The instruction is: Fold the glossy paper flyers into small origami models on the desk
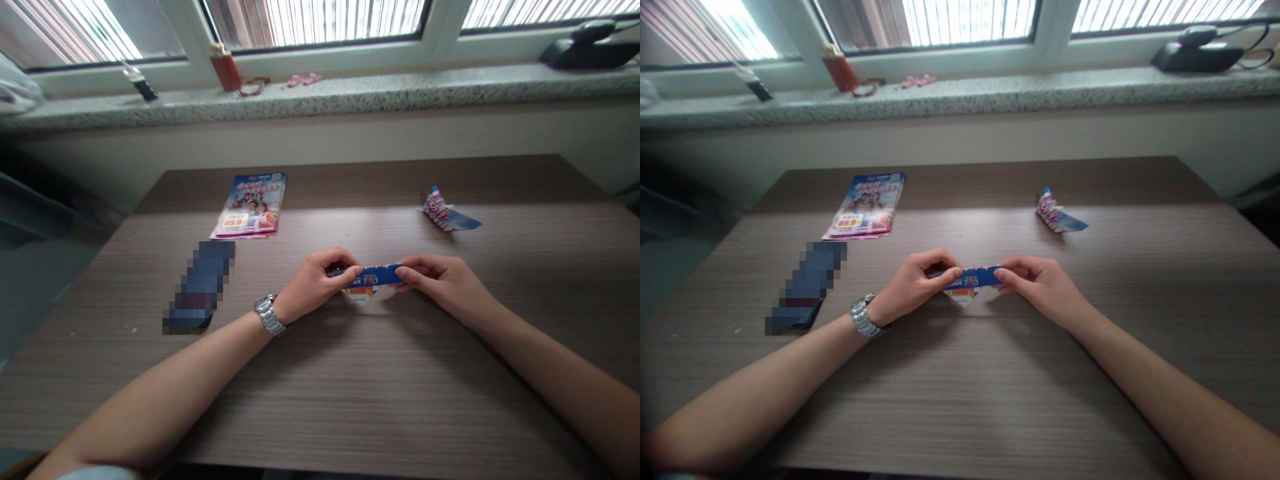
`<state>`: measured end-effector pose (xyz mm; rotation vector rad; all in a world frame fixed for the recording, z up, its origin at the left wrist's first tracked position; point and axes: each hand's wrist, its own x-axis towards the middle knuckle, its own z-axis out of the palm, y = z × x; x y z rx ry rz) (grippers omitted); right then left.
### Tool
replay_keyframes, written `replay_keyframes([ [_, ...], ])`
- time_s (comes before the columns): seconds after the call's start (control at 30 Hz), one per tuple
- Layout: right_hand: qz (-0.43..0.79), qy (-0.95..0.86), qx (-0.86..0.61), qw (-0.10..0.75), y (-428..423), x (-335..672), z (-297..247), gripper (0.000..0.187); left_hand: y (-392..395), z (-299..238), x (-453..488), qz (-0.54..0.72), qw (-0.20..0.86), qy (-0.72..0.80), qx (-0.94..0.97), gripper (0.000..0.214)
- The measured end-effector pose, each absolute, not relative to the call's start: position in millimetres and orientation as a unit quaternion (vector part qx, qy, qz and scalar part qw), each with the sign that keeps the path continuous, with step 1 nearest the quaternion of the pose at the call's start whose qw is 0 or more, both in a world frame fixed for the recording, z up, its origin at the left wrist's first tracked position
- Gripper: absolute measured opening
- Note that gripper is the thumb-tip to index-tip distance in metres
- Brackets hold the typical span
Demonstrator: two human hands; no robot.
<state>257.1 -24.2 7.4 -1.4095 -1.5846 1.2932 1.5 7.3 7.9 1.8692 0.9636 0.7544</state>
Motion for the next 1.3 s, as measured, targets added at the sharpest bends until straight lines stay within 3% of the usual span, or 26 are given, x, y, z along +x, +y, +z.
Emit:
replay_keyframes([
  [0.7, 0.453, -0.633, -0.537, 0.325, -27.2, 255.5, 8.5, 0.038, 4.1, 10.3, 3.5, 0.308, 0.442, 0.379, 0.752, 0.022],
  [1.3, 0.379, -0.721, -0.492, 0.307, -35.1, 236.7, 13.4, 0.024, -4.5, 13.9, 12.0, 0.300, 0.442, 0.373, 0.759, 0.019],
])
